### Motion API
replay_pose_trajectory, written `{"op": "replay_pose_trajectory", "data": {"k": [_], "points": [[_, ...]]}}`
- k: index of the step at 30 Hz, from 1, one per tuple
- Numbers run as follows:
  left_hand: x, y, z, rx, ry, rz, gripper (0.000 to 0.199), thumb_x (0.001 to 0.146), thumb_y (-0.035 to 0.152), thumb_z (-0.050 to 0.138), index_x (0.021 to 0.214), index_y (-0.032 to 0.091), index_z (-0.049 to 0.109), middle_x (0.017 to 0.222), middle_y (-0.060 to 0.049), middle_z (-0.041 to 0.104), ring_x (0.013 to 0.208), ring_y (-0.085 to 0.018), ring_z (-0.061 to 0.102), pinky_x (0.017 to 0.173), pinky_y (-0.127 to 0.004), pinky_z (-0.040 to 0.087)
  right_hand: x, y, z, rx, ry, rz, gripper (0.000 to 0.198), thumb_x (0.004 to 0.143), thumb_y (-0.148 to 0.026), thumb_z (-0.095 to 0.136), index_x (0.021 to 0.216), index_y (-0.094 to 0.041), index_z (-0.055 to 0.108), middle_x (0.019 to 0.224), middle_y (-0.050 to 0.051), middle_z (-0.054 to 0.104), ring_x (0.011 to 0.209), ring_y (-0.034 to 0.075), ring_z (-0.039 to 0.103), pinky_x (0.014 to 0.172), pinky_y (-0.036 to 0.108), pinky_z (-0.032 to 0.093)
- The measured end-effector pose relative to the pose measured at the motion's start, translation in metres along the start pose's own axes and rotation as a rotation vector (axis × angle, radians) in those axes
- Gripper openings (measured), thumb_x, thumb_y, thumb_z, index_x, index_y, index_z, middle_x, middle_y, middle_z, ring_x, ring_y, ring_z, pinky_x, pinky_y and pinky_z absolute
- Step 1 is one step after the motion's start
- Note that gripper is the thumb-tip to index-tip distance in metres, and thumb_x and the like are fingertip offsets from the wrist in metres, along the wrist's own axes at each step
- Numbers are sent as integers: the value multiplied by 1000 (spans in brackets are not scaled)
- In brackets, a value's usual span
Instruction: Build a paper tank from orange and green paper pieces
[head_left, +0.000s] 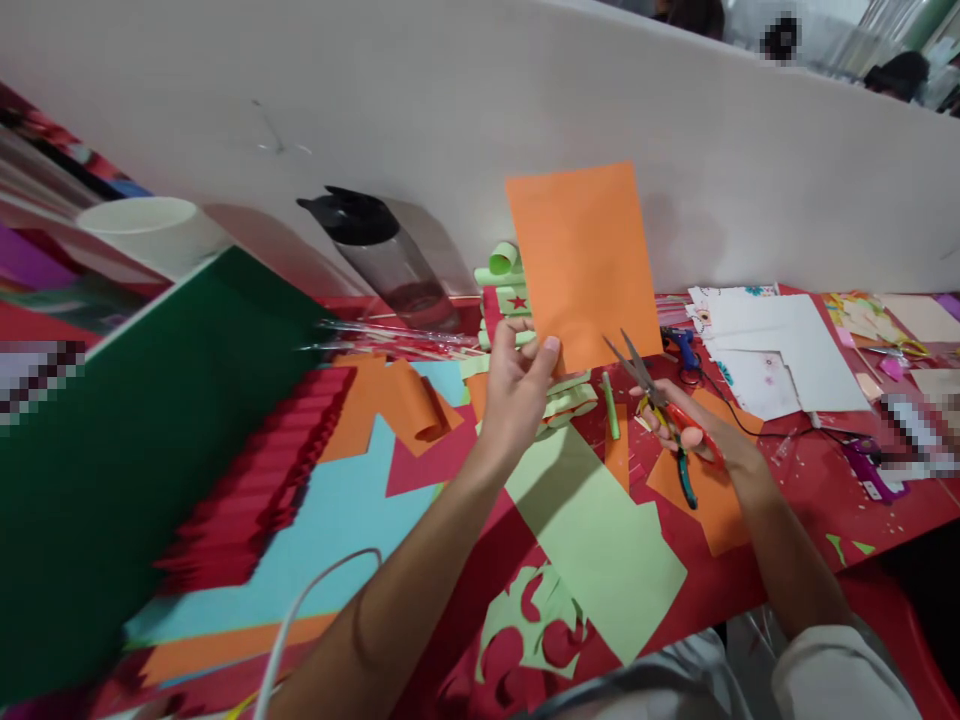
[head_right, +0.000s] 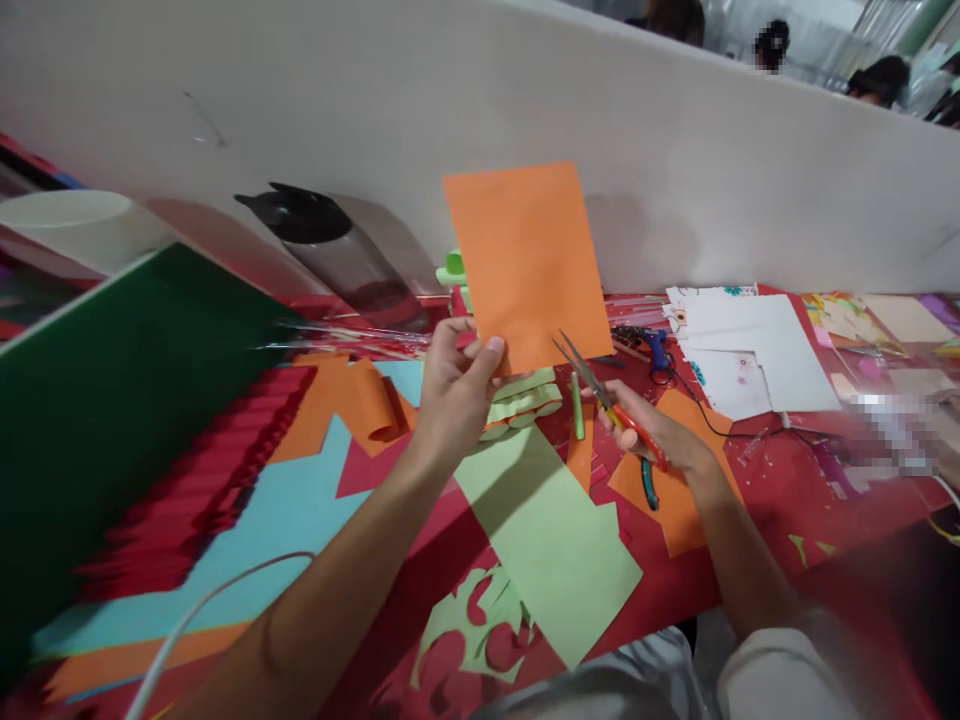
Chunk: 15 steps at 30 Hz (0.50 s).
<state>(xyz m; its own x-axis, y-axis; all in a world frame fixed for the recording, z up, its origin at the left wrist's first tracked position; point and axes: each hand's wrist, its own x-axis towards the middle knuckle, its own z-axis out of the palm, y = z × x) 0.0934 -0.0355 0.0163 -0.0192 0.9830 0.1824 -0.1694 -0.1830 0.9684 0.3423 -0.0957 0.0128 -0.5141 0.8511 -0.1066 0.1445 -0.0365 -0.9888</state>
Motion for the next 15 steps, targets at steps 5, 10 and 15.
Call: {"op": "replay_pose_trajectory", "data": {"k": [5,10,15], "points": [[0,-5,-2,110,210,68,22,96,46,57,99,26,47,68,6,37,55,-12,39,52,-23,39,1,-3,6,-89,-17,96,47,86,-48,75,125,-28,61,87,-1,54,75,16,50,71,28,45],[-2,-13,5,144,189,123,22,93,43,60,94,25,48,85,1,53,69,-13,51,63,-25,46,12,15,22,-4,60,94,38,93,-44,67,126,-28,59,89,-1,56,68,14,52,62,26,48],[-7,-16,11,129,-6,53,35,93,42,59,121,26,46,76,5,53,61,-12,49,58,-23,41,17,29,29,119,42,99,53,92,-61,66,133,-31,55,93,0,53,61,14,59,50,27,48]]}}
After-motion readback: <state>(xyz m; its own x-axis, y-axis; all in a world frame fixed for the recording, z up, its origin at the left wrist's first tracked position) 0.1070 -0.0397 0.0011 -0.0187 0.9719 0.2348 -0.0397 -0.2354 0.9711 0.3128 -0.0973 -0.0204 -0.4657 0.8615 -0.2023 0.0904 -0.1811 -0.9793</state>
